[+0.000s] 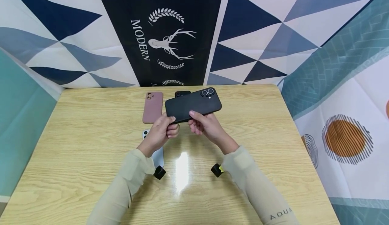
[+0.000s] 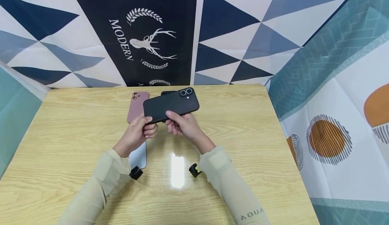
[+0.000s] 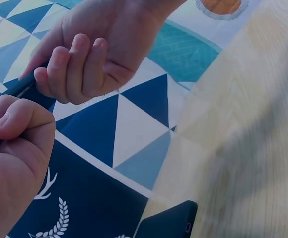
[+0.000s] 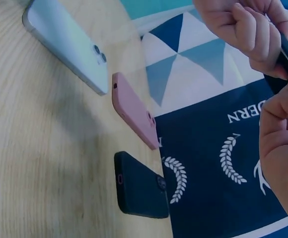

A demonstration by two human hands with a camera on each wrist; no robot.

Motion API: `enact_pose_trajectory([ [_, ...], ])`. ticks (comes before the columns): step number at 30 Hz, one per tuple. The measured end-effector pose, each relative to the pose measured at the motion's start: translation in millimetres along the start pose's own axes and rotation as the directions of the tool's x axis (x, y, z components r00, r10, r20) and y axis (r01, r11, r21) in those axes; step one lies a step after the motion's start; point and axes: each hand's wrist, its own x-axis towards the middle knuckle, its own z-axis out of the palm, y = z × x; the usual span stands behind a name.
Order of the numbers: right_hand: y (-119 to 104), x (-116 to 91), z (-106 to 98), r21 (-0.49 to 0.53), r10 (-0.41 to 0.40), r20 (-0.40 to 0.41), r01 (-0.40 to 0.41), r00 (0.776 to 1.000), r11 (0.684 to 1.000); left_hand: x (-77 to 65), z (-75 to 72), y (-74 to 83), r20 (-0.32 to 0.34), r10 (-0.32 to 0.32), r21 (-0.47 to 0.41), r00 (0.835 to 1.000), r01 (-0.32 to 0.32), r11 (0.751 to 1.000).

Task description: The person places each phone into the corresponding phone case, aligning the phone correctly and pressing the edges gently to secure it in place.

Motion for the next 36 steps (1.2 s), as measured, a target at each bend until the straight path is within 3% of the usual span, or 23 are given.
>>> enact_pose_trajectory([
  [6,5.3,1.9,4.6,0.024,-0.001,-0.048,0.002,0.999,1.0,1.4,0.5,2.6,0.0,-0.005,-0.001,1.0,0.005,1.0],
  [10,10.2,3.0,6.6,0.043,0.006,0.003,-0.006,1.0,0.999,1.8,1.3,2.9,-0.004,-0.006,-0.013,1.0,0.006,1.0],
  [14,12.9,5.4,9.7,-0.009,-0.009,0.06,0.01,0.998,1.0,1.6,3.2,2.5,-0.001,-0.014,-0.007,1.0,0.014,1.0],
  [23,8.2,8.4,15.2,0.047,0.0,0.028,-0.002,1.0,0.999,-0.2,5.7,4.2,0.007,-0.035,-0.02,0.999,0.035,0.999],
  [29,6.1,4.2,11.9,0.078,0.023,0.032,-0.025,0.999,0.997,-5.1,-4.3,8.8,0.01,-0.133,0.081,0.991,0.132,0.988],
  [32,6.7,1.1,8.5,0.088,0.045,0.052,-0.049,0.998,0.995,-6.8,-12.4,12.1,-0.014,-0.165,0.121,0.986,0.166,0.979],
  [36,7.9,-2.2,4.2,0.089,0.092,0.074,-0.099,0.993,0.991,-8.2,-20.4,15.8,-0.095,-0.143,0.133,0.985,0.155,0.979],
])
